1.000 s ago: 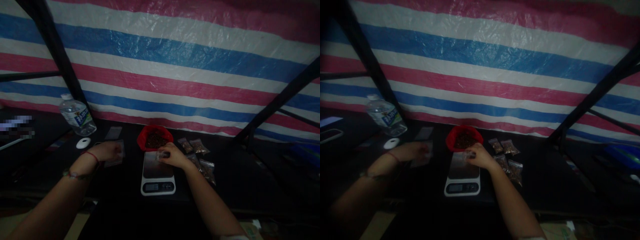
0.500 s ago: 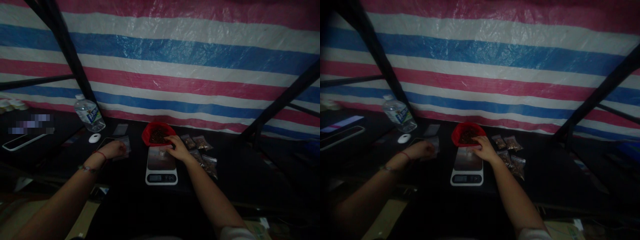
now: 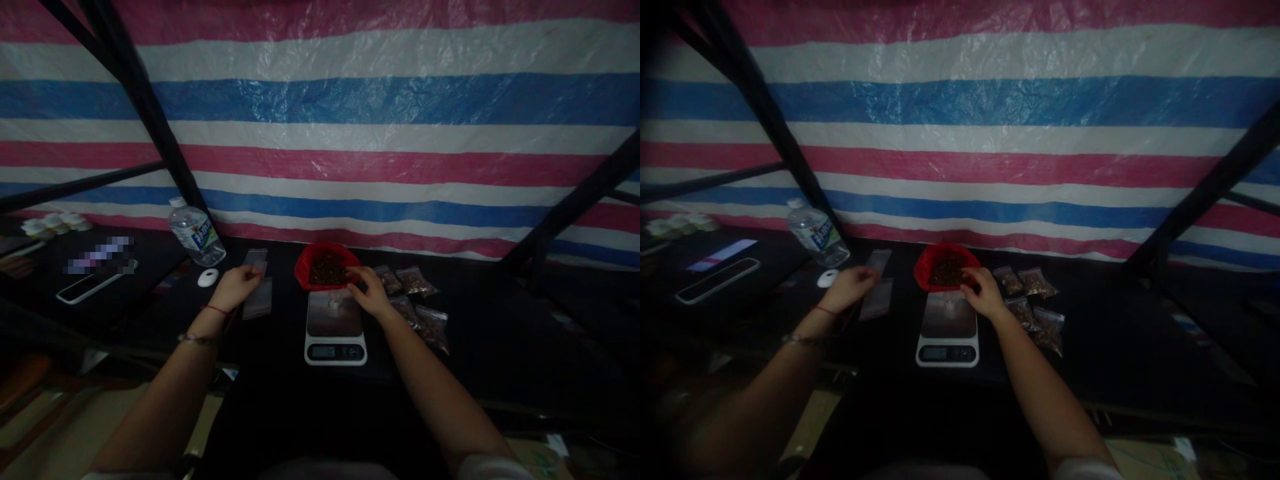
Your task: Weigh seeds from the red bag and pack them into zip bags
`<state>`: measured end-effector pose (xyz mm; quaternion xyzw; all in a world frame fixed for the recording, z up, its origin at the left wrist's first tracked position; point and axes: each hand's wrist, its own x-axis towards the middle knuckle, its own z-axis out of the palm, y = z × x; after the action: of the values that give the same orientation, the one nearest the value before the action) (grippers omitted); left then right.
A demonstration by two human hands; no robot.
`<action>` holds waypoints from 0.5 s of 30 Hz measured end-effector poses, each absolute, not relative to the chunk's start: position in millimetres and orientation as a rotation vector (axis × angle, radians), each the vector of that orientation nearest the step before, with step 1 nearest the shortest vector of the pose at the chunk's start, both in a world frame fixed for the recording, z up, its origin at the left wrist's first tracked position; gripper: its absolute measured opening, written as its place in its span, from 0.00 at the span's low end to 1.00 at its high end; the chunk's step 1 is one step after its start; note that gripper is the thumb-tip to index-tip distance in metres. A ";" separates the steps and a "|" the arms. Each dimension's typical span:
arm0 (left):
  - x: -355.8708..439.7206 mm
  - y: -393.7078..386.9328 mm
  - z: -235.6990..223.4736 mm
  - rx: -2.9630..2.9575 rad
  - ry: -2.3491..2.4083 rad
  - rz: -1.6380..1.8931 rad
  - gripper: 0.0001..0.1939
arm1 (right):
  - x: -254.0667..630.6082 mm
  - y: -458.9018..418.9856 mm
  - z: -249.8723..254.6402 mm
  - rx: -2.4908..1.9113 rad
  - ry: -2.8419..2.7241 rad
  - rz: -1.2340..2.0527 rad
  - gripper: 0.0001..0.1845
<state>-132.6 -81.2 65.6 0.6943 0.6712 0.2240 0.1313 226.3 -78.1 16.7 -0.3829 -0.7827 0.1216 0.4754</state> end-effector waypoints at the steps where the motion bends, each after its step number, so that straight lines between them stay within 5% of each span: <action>1: -126.4 -82.1 68.2 2.004 1.978 0.755 0.16 | 226.5 -78.4 16.0 -0.940 -1.895 0.302 0.18; 7: -66.5 -77.6 69.6 2.056 1.676 1.216 0.13 | 211.7 -78.9 28.2 -0.947 -1.782 0.287 0.08; 15: 3.4 -37.3 56.2 2.379 1.216 1.285 0.08 | 182.4 -50.5 59.2 -1.083 -1.893 0.362 0.14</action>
<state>3.4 -37.3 56.2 0.7993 0.4087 0.4316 0.0883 182.4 -50.5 59.2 -0.4376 -0.7653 0.1465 0.4487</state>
